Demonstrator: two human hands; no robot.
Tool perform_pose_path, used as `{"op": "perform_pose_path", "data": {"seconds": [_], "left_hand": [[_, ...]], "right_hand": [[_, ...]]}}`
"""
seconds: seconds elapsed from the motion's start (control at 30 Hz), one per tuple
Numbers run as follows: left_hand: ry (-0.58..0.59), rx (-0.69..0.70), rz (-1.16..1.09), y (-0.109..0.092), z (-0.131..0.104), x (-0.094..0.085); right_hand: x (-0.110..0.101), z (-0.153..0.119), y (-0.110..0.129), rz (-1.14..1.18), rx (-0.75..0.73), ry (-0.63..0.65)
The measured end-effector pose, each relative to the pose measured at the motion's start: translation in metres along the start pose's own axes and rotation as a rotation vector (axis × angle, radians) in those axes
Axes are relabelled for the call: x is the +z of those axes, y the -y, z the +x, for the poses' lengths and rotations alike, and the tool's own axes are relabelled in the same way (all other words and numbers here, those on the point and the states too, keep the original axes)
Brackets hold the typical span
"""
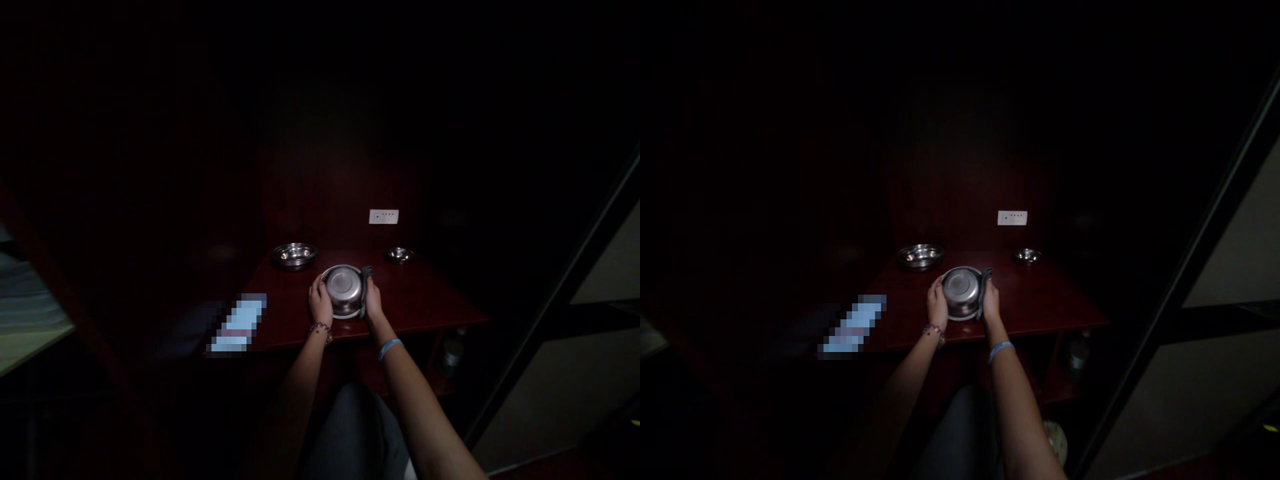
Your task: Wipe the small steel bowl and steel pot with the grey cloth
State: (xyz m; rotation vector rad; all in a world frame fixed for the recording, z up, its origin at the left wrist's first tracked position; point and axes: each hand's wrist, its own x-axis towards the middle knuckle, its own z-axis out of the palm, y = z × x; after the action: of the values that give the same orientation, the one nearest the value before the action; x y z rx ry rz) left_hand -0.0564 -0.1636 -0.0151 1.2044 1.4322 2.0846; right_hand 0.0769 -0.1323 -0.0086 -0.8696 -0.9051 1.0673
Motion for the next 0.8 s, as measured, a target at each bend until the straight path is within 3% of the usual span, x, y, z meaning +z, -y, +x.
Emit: {"op": "perform_pose_path", "data": {"seconds": [0.8], "left_hand": [[-0.048, -0.094, -0.197, -0.0017, 0.0044, 0.0042]], "right_hand": [[-0.0007, 0.003, -0.0046, 0.015, 0.0, 0.023]]}}
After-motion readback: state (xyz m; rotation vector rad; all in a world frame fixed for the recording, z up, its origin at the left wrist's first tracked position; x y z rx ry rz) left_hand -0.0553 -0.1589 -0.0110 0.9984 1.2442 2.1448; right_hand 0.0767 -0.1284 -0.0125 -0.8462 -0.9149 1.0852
